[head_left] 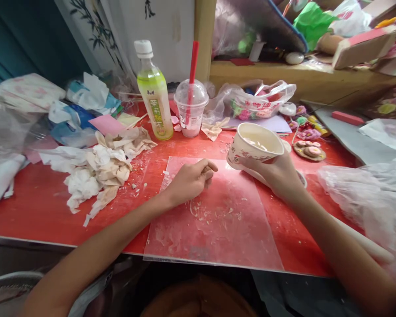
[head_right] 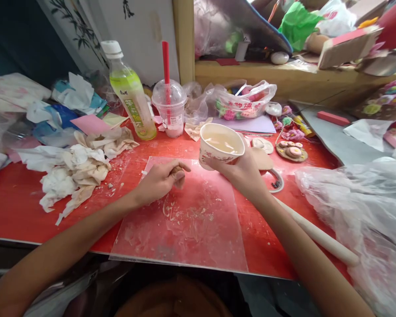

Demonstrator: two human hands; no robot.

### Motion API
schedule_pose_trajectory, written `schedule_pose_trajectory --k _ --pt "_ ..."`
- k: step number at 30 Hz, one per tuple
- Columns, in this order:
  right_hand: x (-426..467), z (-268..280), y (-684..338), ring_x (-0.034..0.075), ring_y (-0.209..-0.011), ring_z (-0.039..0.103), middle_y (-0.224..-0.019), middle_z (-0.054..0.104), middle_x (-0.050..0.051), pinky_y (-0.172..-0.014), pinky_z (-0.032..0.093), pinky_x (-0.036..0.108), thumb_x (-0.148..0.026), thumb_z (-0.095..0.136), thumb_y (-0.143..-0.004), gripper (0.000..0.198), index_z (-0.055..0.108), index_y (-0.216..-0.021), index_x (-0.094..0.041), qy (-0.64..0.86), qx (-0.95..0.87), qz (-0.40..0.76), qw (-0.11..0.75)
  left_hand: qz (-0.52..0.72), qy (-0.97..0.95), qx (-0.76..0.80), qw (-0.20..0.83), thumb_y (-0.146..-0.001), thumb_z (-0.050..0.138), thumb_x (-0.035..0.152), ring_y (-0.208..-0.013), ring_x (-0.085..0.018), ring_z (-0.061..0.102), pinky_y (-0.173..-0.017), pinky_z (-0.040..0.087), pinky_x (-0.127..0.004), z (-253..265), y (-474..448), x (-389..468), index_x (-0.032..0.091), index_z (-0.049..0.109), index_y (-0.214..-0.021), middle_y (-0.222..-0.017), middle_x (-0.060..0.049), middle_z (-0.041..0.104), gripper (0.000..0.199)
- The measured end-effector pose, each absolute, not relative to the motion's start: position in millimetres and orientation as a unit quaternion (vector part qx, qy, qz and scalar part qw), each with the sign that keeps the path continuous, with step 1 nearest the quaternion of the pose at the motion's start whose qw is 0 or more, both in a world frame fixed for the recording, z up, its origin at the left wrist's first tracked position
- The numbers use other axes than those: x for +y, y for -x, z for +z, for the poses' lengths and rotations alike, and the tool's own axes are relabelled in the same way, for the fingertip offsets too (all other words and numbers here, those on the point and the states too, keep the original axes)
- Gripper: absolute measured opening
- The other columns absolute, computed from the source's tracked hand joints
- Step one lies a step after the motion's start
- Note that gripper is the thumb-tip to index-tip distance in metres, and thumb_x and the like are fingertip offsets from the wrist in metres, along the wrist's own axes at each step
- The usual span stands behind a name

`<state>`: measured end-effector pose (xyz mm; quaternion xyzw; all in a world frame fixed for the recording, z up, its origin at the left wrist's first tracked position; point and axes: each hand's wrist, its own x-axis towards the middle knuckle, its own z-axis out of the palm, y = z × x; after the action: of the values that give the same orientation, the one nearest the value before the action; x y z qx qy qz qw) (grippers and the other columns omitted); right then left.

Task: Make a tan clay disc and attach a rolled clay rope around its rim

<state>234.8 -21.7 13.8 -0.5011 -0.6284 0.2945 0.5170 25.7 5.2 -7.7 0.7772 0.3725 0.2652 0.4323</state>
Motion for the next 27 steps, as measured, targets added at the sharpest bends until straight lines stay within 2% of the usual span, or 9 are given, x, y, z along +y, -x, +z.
schedule_pose_trajectory --k 3,5,6,8,11,17,22,27 --pt "-27 14 -231 0.024 -0.105 0.062 -0.112 0.067 0.002 -0.093 0.050 0.042 -0.028 0.073 -0.073 0.038 0.063 -0.109 -0.026 0.508 -0.627 0.294 0.513 0.294 -0.700 0.392 0.520 -0.089 0.043 0.018 -0.044 -0.004 0.042 -0.046 0.035 -0.019 -3 -28 5 0.016 0.050 -0.080 -0.059 0.005 0.049 0.011" --pt "-29 13 -230 0.023 -0.103 0.062 -0.109 0.068 0.003 -0.091 0.051 0.040 -0.028 0.073 -0.072 0.034 0.064 -0.105 -0.024 0.505 -0.630 0.295 0.511 0.289 -0.632 0.389 0.605 -0.089 0.044 0.017 -0.044 -0.004 0.042 -0.044 0.035 -0.018 -1 -29 8 0.016 0.050 -0.084 -0.063 0.004 0.052 0.008" --pt "-29 13 -230 0.023 -0.102 0.062 -0.109 0.068 0.004 -0.090 0.051 0.039 -0.028 0.074 -0.072 0.035 0.063 -0.105 -0.023 0.503 -0.631 0.298 0.510 0.282 -0.595 0.385 0.647 -0.088 0.046 0.017 -0.047 -0.005 0.046 -0.046 0.039 -0.019 -1 -29 10 0.015 0.051 -0.089 -0.068 0.003 0.055 0.005" --pt "-31 11 -230 0.023 -0.103 0.062 -0.111 0.067 0.006 -0.091 0.050 0.039 -0.027 0.074 -0.071 0.041 0.060 -0.109 -0.020 0.500 -0.630 0.308 0.508 0.268 -0.524 0.377 0.716 -0.085 0.053 0.015 -0.061 -0.008 0.056 -0.058 0.048 -0.023 -2 -29 14 0.014 0.052 -0.103 -0.082 -0.001 0.060 0.018" --pt "-31 7 -231 0.024 -0.105 0.061 -0.114 0.065 0.010 -0.092 0.049 0.042 -0.029 0.075 -0.070 0.049 0.058 -0.115 -0.017 0.510 -0.626 0.324 0.493 0.260 -0.449 0.370 0.771 -0.082 0.057 0.012 -0.078 -0.011 0.061 -0.077 0.050 -0.031 -4 -28 15 0.012 0.054 -0.109 -0.092 -0.005 0.062 0.027" --pt "-34 1 -229 0.024 -0.107 0.060 -0.115 0.064 0.005 -0.092 0.047 0.042 -0.026 0.075 -0.070 0.050 0.058 -0.116 -0.024 0.520 -0.664 0.284 0.456 0.297 -0.416 0.346 0.787 -0.085 0.053 0.013 -0.081 -0.011 0.060 -0.090 0.046 -0.034 -9 -28 11 0.009 0.061 -0.100 -0.073 0.000 0.058 0.017" --pt "-38 2 -227 0.022 -0.106 0.060 -0.116 0.063 0.002 -0.089 0.048 0.038 -0.025 0.074 -0.071 0.051 0.055 -0.118 -0.027 0.536 -0.681 0.237 0.439 0.311 -0.405 0.369 0.776 -0.080 0.051 0.003 -0.088 -0.013 0.063 -0.092 0.045 -0.033 -7 -30 11 0.007 0.061 -0.104 -0.094 -0.008 0.065 0.027" --pt "-40 3 -226 0.022 -0.103 0.061 -0.113 0.063 0.002 -0.086 0.050 0.037 -0.026 0.073 -0.071 0.049 0.056 -0.117 -0.026 0.544 -0.691 0.199 0.432 0.312 -0.417 0.359 0.774 -0.078 0.052 0.003 -0.092 -0.015 0.064 -0.093 0.045 -0.033 -7 -31 10 0.007 0.063 -0.104 -0.099 -0.009 0.066 0.028"
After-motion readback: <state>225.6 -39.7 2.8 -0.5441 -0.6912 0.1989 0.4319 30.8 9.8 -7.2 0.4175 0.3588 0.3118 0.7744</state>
